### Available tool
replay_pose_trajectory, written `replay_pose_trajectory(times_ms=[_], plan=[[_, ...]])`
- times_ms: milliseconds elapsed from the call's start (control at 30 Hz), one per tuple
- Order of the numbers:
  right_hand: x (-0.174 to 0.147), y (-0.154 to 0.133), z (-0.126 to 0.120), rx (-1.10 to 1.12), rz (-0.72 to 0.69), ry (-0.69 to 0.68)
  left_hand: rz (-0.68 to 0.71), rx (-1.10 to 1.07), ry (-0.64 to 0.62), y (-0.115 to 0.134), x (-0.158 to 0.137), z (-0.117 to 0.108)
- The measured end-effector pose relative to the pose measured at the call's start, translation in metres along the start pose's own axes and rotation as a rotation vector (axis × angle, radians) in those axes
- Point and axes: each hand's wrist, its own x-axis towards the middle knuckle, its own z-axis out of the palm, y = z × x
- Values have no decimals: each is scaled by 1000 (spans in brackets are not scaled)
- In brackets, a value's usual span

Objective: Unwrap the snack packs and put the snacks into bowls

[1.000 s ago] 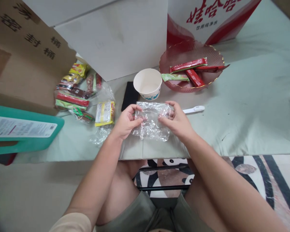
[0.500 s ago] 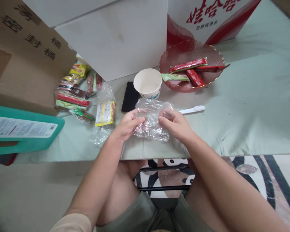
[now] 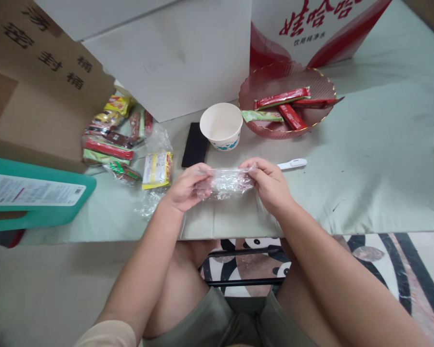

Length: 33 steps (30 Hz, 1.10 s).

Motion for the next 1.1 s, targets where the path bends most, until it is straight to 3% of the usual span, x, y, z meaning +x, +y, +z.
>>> replay_pose_trajectory(times_ms=[300,567,733,900,1000,1100], plan=[[-1,-2,-4,-185,0,36,-14,121,3,0,2,-2],[-3,-4,1,-129,85,11,165,206,87,-6,2,5],[-2,-6,1,-217,21,54,145,203,104,-6,3,7],[-2,-3,6,-69,53,50,190,172,168,-6,5,5],[-3,-2,9,-140,45,-16,227,170,203,-5,5,4],[-5,-4,10,-221,25,16,259,239,197,-5,4,3]])
